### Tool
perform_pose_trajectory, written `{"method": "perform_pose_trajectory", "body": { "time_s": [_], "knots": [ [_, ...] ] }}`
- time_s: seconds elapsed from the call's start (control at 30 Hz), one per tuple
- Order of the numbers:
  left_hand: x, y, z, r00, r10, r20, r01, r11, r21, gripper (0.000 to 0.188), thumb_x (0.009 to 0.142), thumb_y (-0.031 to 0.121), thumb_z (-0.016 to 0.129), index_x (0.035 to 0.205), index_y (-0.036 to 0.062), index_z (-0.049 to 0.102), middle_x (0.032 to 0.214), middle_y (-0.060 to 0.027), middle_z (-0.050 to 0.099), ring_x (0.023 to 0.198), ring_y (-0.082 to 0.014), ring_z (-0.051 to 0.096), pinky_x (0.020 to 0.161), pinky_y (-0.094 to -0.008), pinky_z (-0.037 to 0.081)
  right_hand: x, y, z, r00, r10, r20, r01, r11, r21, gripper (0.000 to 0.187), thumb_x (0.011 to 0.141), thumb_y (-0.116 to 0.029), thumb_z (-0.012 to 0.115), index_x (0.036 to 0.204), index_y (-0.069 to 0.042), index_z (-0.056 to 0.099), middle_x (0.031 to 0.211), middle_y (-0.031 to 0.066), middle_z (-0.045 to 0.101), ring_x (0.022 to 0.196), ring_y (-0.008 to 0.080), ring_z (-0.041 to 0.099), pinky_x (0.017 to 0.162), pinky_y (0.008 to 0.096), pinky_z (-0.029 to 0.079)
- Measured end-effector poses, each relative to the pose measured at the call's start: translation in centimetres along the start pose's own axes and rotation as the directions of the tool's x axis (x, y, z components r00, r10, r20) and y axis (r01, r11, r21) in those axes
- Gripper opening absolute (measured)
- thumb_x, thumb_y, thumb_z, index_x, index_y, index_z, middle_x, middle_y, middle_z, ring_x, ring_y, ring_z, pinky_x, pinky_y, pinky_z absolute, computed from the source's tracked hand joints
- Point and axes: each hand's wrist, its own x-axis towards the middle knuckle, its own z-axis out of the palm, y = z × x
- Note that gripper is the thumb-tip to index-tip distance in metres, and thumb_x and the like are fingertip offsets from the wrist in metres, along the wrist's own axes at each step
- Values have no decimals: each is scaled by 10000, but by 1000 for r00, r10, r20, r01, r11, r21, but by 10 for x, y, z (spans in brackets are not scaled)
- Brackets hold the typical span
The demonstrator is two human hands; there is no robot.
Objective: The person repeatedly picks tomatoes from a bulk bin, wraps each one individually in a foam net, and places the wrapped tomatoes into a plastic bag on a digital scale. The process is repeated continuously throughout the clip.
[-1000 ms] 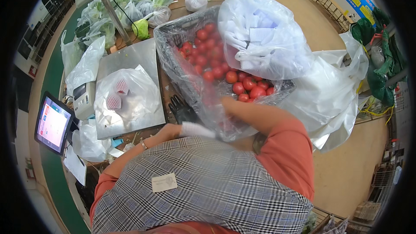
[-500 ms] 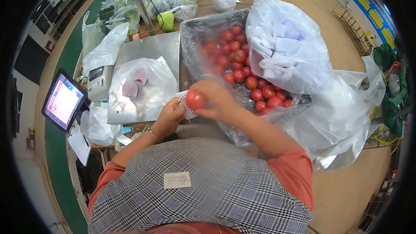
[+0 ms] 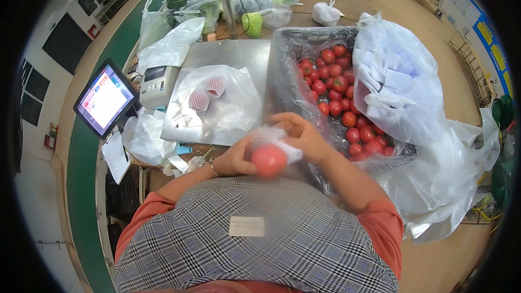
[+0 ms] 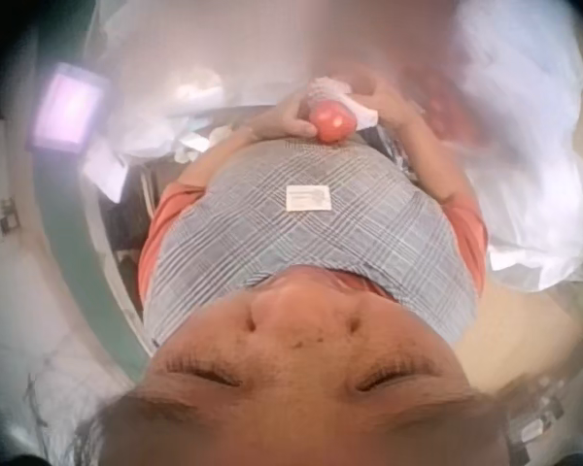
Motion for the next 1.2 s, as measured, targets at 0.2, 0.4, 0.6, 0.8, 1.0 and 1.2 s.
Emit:
{"method": "perform_pose_trajectory", "body": {
  "time_s": [0.2, 0.4, 0.6, 0.8, 1.0, 1.2],
  "knots": [
    [-11, -18, -40, 786, 373, -493, 30, 773, 633, 579, 679, 101, 775, 1131, 26, 420, 1127, -132, 496, 1102, -276, 521, 953, -410, 438, 38, 5, 22, 960, -254, -120, 148, 821, -551, 343, 790, -7, 696, 1120, -56, 617, 910, 33, 611, 828, 155, 608, 732, 285, 509],
    [-16, -26, -136, 650, 592, -477, 412, 253, 875, 557, 653, 156, 773, 1107, 11, 485, 1080, -187, 486, 1026, -381, 498, 890, -429, 436, 144, 59, -4, 934, -173, 312, 288, -151, -946, 272, 805, -131, 626, 1071, -99, 669, 1004, 131, 661, 893, 280, 658, 752, 379, 525],
    [4, -56, -185, 827, 499, -258, 355, -108, 929, 477, 702, 158, 737, 1115, 33, 531, 1183, -223, 526, 1069, -413, 521, 908, -467, 448, 150, 42, -4, 964, 227, -135, -19, -452, -892, 206, 802, -245, 649, 951, -111, 697, 952, 138, 661, 914, 301, 650, 783, 448, 517],
    [-5, -53, -165, 792, 519, -321, 425, -93, 900, 550, 673, 34, 702, 1188, 14, 509, 1238, -259, 517, 1135, -435, 491, 982, -478, 396, 74, -36, -45, 886, -463, 21, -18, -80, -997, 176, 820, -262, 629, 893, -104, 658, 886, 115, 665, 855, 331, 652, 735, 464, 512],
    [6, -37, -127, 779, 610, -146, 203, -25, 979, 422, 722, 31, 654, 1134, 0, 565, 1178, -203, 564, 1109, -384, 519, 981, -449, 400, -17, -129, -197, 530, -628, -570, -791, -124, -599, 199, 766, -241, 685, 885, -81, 693, 963, 165, 672, 914, 351, 639, 786, 444, 509],
    [38, -14, -47, 729, 684, -36, -44, 99, 994, 331, 724, 4, 650, 1051, 6, 607, 1113, -159, 608, 1052, -341, 559, 945, -423, 430, -31, -94, -231, 476, -760, -442, -678, 3, -735, 206, 760, -213, 687, 935, -102, 685, 968, 131, 659, 964, 333, 611, 852, 427, 506]
  ]
}}
